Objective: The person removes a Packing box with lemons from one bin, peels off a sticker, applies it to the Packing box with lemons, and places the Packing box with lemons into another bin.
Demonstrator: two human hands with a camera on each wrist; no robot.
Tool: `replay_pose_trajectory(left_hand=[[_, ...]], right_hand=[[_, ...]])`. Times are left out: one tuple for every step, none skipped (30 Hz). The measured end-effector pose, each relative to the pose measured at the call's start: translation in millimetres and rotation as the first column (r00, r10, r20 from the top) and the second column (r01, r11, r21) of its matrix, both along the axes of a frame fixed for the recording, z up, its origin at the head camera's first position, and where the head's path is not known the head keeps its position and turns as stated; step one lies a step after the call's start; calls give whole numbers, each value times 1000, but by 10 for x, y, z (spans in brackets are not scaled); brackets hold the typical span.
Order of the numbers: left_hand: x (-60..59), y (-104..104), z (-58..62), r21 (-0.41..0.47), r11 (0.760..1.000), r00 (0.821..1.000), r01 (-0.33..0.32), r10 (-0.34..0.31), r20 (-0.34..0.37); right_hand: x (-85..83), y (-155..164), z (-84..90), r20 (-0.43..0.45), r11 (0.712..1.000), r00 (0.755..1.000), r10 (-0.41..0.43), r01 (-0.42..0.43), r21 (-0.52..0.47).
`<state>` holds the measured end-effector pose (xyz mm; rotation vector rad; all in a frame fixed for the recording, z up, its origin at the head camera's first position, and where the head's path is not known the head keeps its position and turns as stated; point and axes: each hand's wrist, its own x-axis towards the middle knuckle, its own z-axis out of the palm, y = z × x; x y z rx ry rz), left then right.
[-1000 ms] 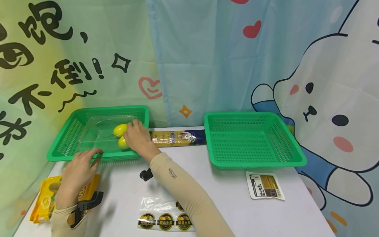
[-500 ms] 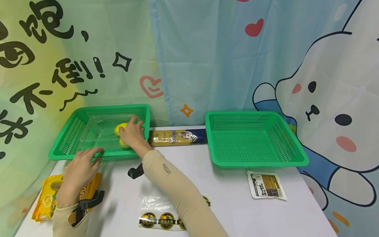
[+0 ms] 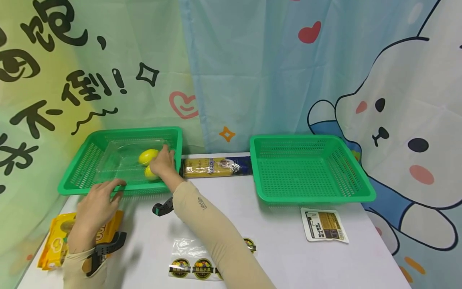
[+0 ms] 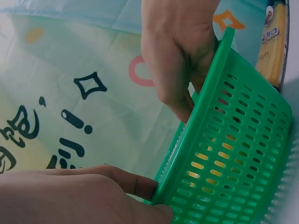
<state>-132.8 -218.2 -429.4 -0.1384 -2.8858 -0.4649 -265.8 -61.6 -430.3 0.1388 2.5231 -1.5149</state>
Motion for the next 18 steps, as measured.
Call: replay_pose_trajectory(left_hand=[[0,-2,2,0,1000,1000,1,-1,0],[0,-3,5,0,1000,1000,2,-2,0],[-1,-4,7,0,1000,1000,3,-3,0],[0,-4,6,0,1000,1000,3,-3,0],[1,-3,6,1,1000,1000,3,-3,-1],[1,-2,5,2,1000,1000,2,-2,-1],[0,-1,3,2,1000,1000,2,-2,-2],[-1,0,2,2,1000,1000,3,-3,-4],[-2,1,1,2,1000,1000,3,-3,-7],[-3,1,0,3,1000,1000,4,-4,-10],[-4,1,-1,3,1000,1000,4,-4,-13],[-5,1,-2,3,1000,1000,4,-4,-16],[-6,0,-3,3,1000,1000,4,-4,-18],[-7,0,-4,3,1000,1000,4,-4,-19],[-7,-1,-5,2,1000,1000,3,-3,-19],[-7,-2,-6,2,1000,1000,3,-3,-18],[-6,-3,-6,1,1000,1000,2,-2,-18],[-4,-4,-6,1,1000,1000,2,-2,-17]], right_hand=[[2,-3,-1,-9,1000,1000,-12,12,-12],[5,-4,-1,-16,1000,1000,-22,21,-21],[7,-7,-1,-21,999,999,-30,29,-28],[8,-10,-4,-28,999,999,-36,35,-36],[11,-12,-7,-32,998,999,-42,41,-42],[12,-14,-10,-35,998,998,-47,45,-49],[14,-15,-12,-37,997,998,-51,49,-54],[15,-17,-14,-36,997,998,-56,53,-60],[14,-20,-16,-37,996,997,-61,58,-62],[14,-21,-17,-37,996,997,-64,62,-66],[15,-23,-17,-35,996,997,-67,65,-68],[14,-26,-17,-34,995,997,-72,69,-69],[15,-29,-16,-32,995,997,-76,74,-71],[16,-32,-15,-31,994,996,-81,79,-71],[17,-34,-14,-30,994,996,-83,81,-69],[18,-37,-14,-31,994,996,-87,85,-69],[20,-40,-14,-32,994,995,-90,88,-69],[23,-41,-15,-34,994,995,-92,89,-69]])
